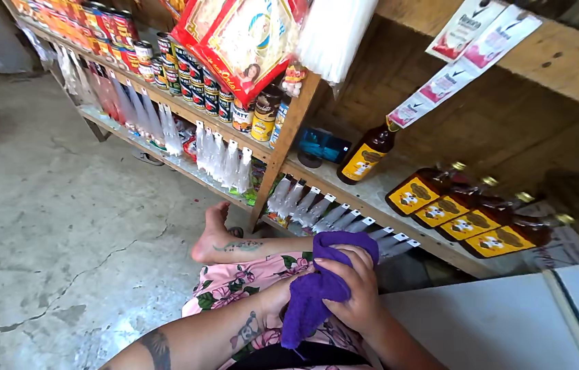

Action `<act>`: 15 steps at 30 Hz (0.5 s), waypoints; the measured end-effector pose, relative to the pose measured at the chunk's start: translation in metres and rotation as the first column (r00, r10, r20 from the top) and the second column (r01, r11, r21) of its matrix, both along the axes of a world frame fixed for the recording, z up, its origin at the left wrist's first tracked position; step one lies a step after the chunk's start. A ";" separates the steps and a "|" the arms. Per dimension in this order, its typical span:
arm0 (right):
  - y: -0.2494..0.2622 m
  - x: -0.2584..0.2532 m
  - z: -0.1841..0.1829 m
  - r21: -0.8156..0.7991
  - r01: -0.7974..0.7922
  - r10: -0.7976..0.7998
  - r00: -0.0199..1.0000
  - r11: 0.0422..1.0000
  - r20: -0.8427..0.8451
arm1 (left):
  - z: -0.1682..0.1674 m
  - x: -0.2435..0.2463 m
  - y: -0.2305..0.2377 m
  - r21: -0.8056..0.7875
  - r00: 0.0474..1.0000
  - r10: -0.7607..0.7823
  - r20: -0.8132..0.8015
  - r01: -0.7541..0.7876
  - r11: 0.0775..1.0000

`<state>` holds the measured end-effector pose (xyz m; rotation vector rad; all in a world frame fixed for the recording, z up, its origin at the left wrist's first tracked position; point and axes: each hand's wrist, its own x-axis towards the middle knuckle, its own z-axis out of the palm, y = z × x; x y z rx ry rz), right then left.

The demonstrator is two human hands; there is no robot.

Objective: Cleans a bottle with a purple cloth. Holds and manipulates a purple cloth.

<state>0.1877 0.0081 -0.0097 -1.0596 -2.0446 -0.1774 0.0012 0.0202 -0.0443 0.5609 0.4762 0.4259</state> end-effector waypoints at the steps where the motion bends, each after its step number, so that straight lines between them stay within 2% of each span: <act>1: 0.000 0.000 0.000 -0.001 -0.001 0.001 1.000 1.000 -0.002 | 0.000 0.000 0.000 -0.001 1.000 0.004 0.008 -0.004 1.000; 6: 0.000 -0.001 -0.001 -0.006 0.002 -0.002 1.000 1.000 -0.010 | 0.016 -0.003 -0.003 -0.021 0.998 0.035 -0.058 -0.037 0.999; 15: -0.001 -0.002 -0.003 -0.010 0.012 -0.013 1.000 1.000 -0.014 | 0.003 0.000 0.001 -0.029 1.000 0.009 -0.021 -0.009 1.000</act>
